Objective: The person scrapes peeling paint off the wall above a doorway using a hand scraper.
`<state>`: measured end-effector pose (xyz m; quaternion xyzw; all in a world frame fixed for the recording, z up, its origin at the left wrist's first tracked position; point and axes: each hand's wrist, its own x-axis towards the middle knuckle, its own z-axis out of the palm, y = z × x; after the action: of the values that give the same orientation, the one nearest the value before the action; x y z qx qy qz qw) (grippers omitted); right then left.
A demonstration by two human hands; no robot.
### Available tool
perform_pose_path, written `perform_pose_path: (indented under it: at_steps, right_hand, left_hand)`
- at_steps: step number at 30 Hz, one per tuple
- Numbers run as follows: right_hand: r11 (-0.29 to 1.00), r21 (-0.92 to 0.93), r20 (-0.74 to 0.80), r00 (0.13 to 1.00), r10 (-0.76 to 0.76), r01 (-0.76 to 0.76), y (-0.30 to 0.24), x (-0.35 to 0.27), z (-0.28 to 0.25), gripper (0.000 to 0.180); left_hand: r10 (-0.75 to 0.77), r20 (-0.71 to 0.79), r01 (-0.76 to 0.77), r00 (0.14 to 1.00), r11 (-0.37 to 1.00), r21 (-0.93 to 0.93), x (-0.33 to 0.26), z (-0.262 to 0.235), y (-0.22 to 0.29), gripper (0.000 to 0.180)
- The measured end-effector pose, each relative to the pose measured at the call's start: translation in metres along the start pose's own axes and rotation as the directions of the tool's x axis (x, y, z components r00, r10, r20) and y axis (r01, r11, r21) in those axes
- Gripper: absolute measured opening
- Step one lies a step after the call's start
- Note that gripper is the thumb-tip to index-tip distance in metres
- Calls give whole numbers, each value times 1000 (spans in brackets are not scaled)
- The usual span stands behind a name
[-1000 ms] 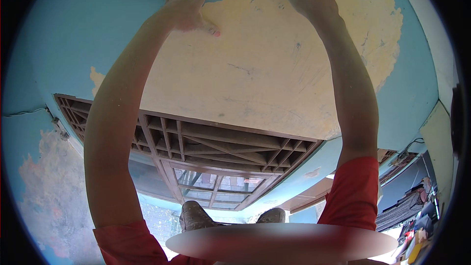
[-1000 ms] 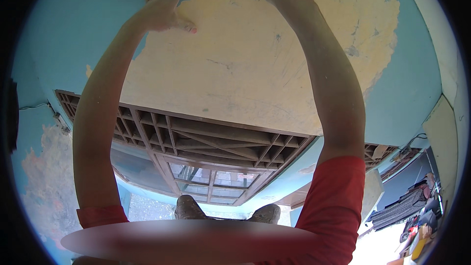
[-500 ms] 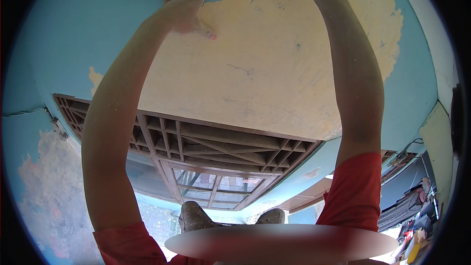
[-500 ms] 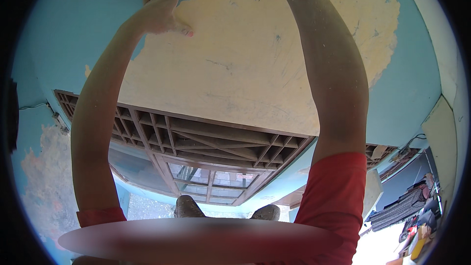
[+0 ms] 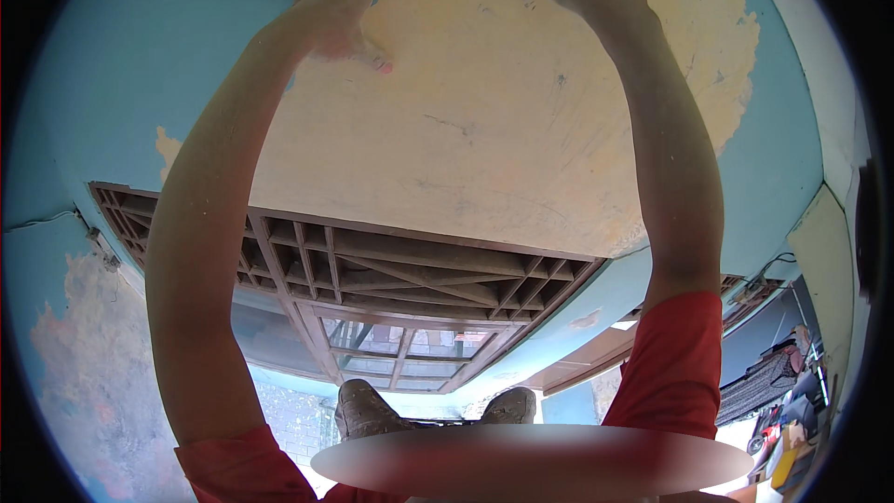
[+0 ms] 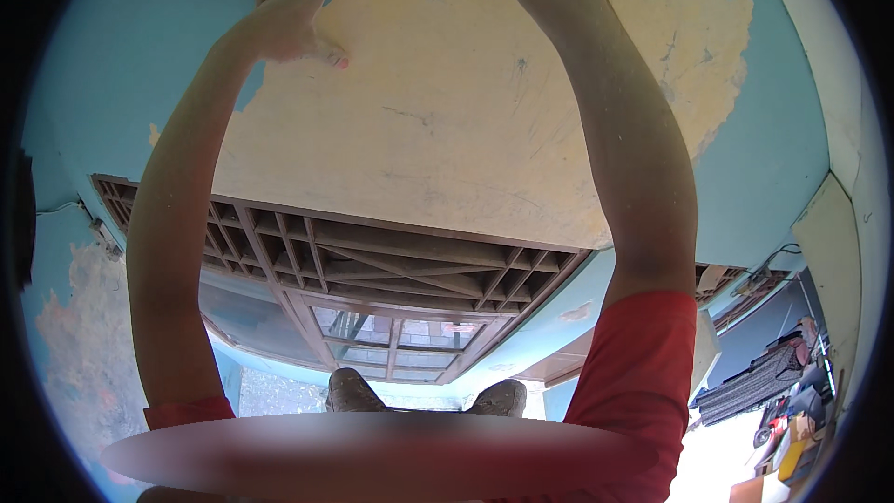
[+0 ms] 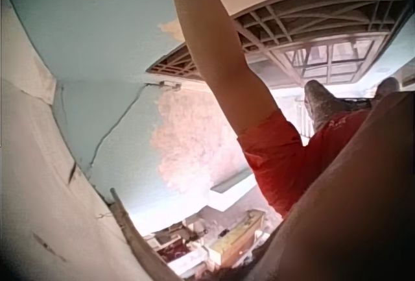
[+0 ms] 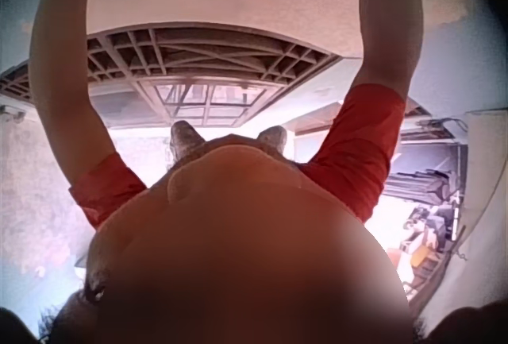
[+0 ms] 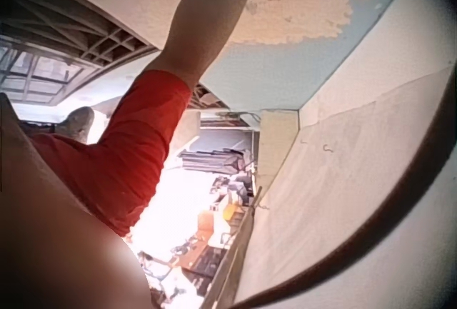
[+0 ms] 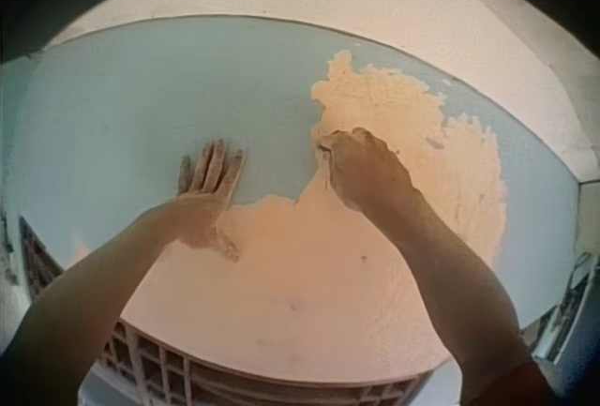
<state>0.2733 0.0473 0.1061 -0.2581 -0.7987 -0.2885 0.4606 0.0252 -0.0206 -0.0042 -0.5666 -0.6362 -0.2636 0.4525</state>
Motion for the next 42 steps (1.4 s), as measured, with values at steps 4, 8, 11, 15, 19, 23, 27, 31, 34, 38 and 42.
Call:
perform_pose_path:
  at_steps: [4,8,11,15,19,23,27,31,34,38,42]
  right_hand:
    - [1000,10,-63,998,-6,7,5,-4,13,30]
    - [986,-40,86,982,165,-162,-10,26,-6,31]
    - [998,-62,-68,998,5,-9,16,4,15,30]
    - [1000,-18,-138,990,9,-12,14,-2,20,33]
    - [995,5,-53,994,98,-98,9,28,9,34]
    - [998,-25,-57,996,64,-66,16,3,16,32]
    - [997,9,-85,993,79,-78,18,7,20,33]
    - [993,-35,-34,994,108,-109,7,32,4,30]
    - [993,-80,-64,994,85,-90,18,14,19,30]
    - [990,138,-133,990,37,-18,0,9,6,32]
    - [973,-10,119,966,231,-231,-10,59,-13,31]
  left_hand:
    - [-22,47,23,999,1000,-16,2,4,10,152]
    - [-36,120,41,992,998,-38,3,-13,15,164]
    - [-180,526,117,831,981,152,23,-57,37,151]
    - [-129,252,128,959,992,21,7,-19,22,164]
    - [-126,276,132,953,991,-4,4,-25,25,164]
    - [-142,327,153,934,988,-9,4,-30,26,165]
    - [-150,372,154,916,988,19,8,-24,34,166]
    - [-122,264,126,957,992,3,5,-15,19,162]
    - [-105,234,113,967,993,-19,3,-13,20,161]
    - [-153,310,154,939,988,20,3,-23,30,164]
    - [-134,275,143,952,990,-16,1,-20,26,163]
